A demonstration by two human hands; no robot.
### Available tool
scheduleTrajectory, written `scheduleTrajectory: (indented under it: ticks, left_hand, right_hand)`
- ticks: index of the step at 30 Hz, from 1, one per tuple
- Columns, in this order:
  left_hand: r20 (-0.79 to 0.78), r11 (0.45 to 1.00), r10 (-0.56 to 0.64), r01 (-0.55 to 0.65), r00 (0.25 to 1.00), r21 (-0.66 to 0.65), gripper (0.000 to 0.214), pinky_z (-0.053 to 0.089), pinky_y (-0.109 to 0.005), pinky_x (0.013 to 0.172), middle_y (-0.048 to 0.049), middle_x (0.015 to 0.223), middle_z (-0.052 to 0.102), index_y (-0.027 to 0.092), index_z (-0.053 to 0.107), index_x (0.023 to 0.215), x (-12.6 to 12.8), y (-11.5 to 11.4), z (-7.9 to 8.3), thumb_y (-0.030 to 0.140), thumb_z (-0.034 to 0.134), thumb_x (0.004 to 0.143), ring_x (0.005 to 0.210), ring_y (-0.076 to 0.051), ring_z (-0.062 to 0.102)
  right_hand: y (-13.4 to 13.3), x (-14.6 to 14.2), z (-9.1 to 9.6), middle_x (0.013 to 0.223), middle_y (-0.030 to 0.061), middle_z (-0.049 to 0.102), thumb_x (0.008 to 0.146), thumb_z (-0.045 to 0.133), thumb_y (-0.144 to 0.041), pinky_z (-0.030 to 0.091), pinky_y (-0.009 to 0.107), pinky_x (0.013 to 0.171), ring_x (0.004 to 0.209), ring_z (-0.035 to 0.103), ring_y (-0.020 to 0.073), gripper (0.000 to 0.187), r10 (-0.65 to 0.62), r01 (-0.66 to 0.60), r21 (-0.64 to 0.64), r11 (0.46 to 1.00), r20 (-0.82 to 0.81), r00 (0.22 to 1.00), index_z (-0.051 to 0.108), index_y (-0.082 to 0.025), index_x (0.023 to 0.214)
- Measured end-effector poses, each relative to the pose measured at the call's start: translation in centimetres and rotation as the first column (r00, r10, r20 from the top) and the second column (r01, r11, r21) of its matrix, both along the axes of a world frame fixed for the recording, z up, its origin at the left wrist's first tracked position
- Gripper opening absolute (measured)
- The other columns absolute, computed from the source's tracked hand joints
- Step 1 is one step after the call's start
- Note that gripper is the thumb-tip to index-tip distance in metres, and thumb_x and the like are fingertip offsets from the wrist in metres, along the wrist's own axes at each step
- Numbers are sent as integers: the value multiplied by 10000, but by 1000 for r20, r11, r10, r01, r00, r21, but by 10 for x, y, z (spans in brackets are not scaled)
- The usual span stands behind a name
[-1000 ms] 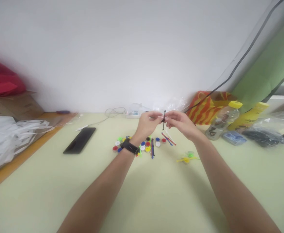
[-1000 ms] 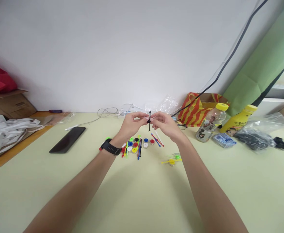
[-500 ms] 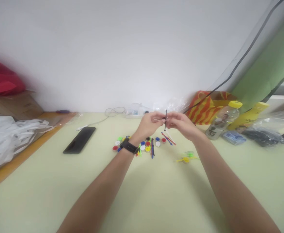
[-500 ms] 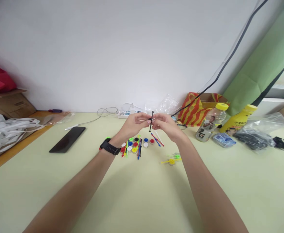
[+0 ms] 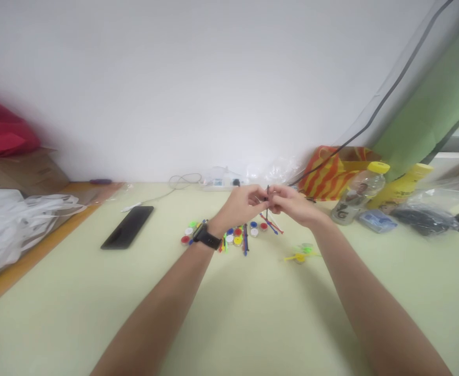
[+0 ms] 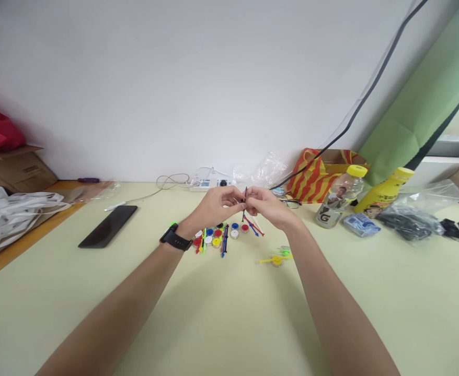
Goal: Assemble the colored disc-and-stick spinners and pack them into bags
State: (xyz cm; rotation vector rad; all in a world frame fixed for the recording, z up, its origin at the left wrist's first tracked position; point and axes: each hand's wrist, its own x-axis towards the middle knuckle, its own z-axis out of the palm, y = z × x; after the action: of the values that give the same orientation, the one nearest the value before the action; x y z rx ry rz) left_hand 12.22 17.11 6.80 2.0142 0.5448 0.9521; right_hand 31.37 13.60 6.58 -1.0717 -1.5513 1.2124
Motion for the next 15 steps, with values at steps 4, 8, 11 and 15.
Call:
scheduleTrajectory:
  ticks: [4,8,11,15]
  left_hand:
    - [-43,1000,-20,20,999,-5,91,522,-239,648,-17,815,711,166,620,849,-2,-3,-4,225,688,861,732,-143,688]
    - [-228,997,-66,72,971,19,138,476,-241,597,1,741,692,172,625,799,2,-5,-16,238,746,804,682,-151,665]
    - [-355,970,-186,229,916,84,117,503,-282,726,-28,883,764,180,737,890,12,-8,-27,225,776,789,802,-181,696]
    - [-530,936,-169,304,831,178,61,473,-313,776,-22,862,772,201,792,832,18,-8,-41,184,771,777,883,-210,686]
  right_hand:
    - [2,3,-7,700,-40,465,804,500,-243,298,263,550,583,374,121,120,-52,51,8,999,197,979,588,-211,880]
    - [9,13,-22,846,18,629,810,500,-220,412,272,650,755,549,173,145,-111,86,70,994,602,791,624,-198,882]
    - [13,19,-30,919,49,695,789,587,-198,445,281,684,815,612,203,125,-76,65,42,997,711,699,644,-191,900]
    - [11,31,-25,985,86,730,832,624,-226,466,287,683,844,652,224,166,-64,94,7,996,782,619,681,-196,985]
